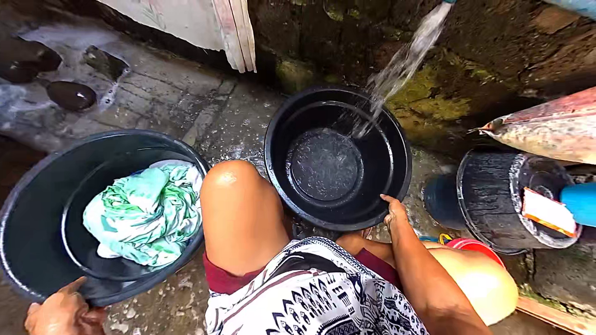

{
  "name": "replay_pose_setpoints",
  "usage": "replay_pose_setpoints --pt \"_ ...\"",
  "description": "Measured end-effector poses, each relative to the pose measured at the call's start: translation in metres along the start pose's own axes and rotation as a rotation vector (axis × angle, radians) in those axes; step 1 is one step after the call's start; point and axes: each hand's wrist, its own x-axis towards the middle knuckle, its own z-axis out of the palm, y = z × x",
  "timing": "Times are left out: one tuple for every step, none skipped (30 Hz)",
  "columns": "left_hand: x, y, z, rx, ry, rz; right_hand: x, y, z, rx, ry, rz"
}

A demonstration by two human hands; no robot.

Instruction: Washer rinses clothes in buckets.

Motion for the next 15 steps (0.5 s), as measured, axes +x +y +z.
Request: replay_pose_setpoints --pt "0.0 0.0 0.0 0.0 0.003 0.003 0.002 0.001 -0.002 0.009 -0.017 0.01" --pt "0.0 0.0 0.0 -0.004 0.005 0.006 0.004 0.001 -0.003 0.013 -0.033 0.015" --pt "0.0 -0.001 0.0 -0.01 0.006 0.007 0.005 0.001 -0.004 0.022 -0.04 0.016" --pt "-0.001 -0.001 0.0 -0.02 0.003 0.007 0.005 0.001 -0.004 0.034 -0.047 0.018" --pt "0.0 -0.001 0.0 -0.038 0.003 0.008 0.005 0.001 -0.004 0.048 -0.055 0.021" --pt "0.0 -0.001 0.0 -0.059 0.006 0.008 0.003 0.001 -0.005 0.063 -0.067 0.027" --pt "-0.001 -0.001 0.001 -0.076 0.01 0.008 0.0 0.0 -0.004 0.081 -0.079 0.036" --pt "-0.002 0.0 0.002 -0.086 0.012 0.009 -0.004 0.0 -0.003 0.106 -0.103 0.05" --pt "-0.002 0.0 0.003 -0.093 0.014 0.013 -0.01 0.0 -0.001 0.134 -0.136 0.068" --pt "-0.002 0.0 0.004 -0.096 0.019 0.017 -0.017 0.001 0.004 0.159 -0.159 0.082" --pt "-0.002 0.0 0.005 -0.096 0.022 0.021 -0.024 0.004 0.009 0.185 -0.163 0.087" --pt "-0.003 0.0 0.006 -0.093 0.029 0.029 -0.03 0.006 0.014 0.211 -0.154 0.081" --pt "-0.004 0.001 0.007 -0.089 0.038 0.036 -0.035 0.007 0.018 0.229 -0.151 0.064" --pt "-0.006 0.002 0.007 -0.085 0.044 0.042 -0.042 0.003 0.021 0.234 -0.157 0.037" --pt "-0.009 0.005 0.008 -0.078 0.051 0.046 -0.051 -0.004 0.025 0.228 -0.168 0.001"
